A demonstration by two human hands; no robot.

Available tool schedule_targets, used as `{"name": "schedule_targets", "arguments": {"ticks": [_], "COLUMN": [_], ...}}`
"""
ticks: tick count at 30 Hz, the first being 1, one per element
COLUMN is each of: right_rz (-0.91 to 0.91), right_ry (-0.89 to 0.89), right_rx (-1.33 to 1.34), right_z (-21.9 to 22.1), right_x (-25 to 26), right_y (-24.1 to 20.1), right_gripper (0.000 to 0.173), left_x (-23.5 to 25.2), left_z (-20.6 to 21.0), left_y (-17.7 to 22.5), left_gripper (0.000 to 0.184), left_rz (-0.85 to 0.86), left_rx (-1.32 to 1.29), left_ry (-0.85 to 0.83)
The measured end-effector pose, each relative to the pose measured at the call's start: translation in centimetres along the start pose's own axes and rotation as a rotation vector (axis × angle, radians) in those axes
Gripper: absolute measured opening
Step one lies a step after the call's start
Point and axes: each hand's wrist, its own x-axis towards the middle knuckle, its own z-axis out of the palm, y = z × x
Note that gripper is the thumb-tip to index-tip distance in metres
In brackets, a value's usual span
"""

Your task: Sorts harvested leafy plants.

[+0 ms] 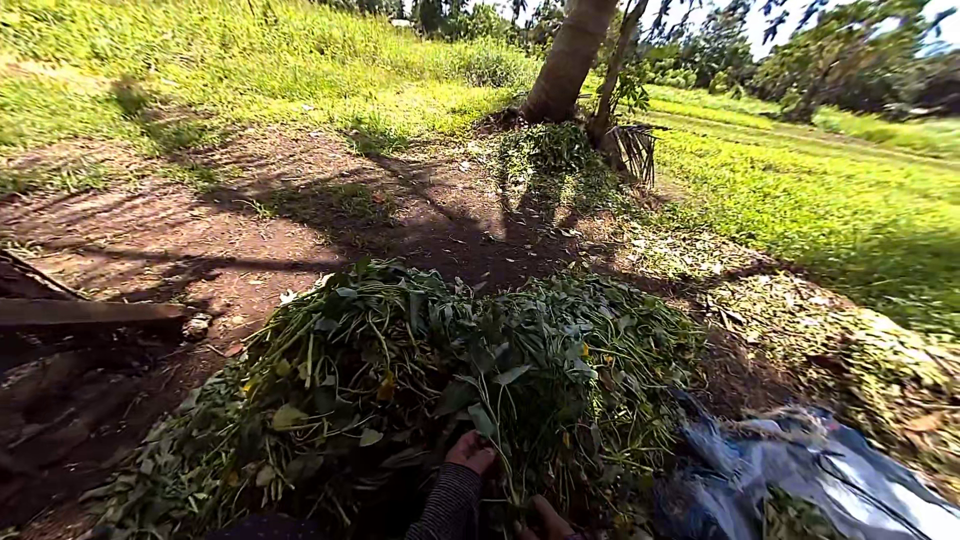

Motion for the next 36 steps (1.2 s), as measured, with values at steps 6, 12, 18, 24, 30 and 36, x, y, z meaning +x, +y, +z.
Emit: {"name": "schedule_targets", "arguments": {"ticks": [6,12,18,24,30,36], "right_rz": [0.007,0.237,0.310,-0.037,0.261,-0.008], "right_ry": [-0.031,-0.032,0.211,0.231,0.227,0.085], "right_rx": [0.177,0.451,0.540,0.639,0.542,-0.029], "right_z": [0.6,0.7,1.4,1.5,1.5,1.1], "right_x": [1.4,4.9,7.6,3.5,5.9,1.6], "right_y": [-1.6,-2.4,1.8,-0.6,1.1,-2.2], "right_gripper": [0.041,0.055,0.048,0.035,0.043,0.041], "left_x": [-0.5,-1.0,-0.6,-1.3,-1.6,-1.6], "left_z": [0.8,1.1,0.9,1.5,1.3,0.4], "left_y": [-0.1,-1.4,-3.0,-1.8,-2.6,-2.0], "left_gripper": [0.042,0.043,0.052,0.045,0.029,0.020], "left_rz": [0.083,0.097,0.126,0.105,0.194,0.294], "left_rx": [0.169,0.344,0.193,0.139,0.236,-0.053], "left_ry": [-0.042,-0.022,0.009,0.025,-0.031,0.148]}}
